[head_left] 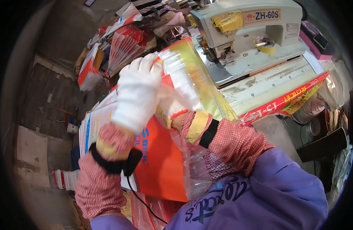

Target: Folding and stacking large plastic fertilizer bags at a sewing workstation.

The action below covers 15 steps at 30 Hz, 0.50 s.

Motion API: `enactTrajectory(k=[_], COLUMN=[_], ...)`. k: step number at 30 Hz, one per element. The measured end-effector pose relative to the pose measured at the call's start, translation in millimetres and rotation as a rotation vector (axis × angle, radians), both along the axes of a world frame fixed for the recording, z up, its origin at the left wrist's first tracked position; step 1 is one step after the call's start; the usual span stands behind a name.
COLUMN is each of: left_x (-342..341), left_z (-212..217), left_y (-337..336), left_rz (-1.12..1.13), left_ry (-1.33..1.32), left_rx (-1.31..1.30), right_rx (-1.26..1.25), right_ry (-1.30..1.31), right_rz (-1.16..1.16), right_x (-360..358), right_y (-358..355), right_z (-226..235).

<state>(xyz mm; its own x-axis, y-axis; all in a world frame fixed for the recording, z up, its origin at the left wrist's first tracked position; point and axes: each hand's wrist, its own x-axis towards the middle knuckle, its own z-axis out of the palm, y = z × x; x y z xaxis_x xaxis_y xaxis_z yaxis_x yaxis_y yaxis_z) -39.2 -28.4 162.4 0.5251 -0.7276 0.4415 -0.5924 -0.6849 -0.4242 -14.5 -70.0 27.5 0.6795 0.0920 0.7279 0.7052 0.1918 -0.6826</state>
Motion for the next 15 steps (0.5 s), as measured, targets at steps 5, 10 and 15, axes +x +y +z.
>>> enactTrajectory(k=[5, 10, 15], left_x=[22.9, 24.3, 47.8], left_z=[-33.0, -33.8, -8.6], left_y=[-8.0, 45.9, 37.8], left_rz=[0.329, 0.415, 0.746], left_ry=[0.591, 0.449, 0.152], left_rx=[0.687, 0.062, 0.245], right_rx=[-0.548, -0.726, -0.687], right_ry=[-0.138, 0.299, 0.641], right_rz=[-0.229, 0.183, 0.36], right_x=[-8.2, -25.2, -4.6], right_y=[19.1, -3.1, -14.4], right_z=[-35.4, -23.7, -18.0])
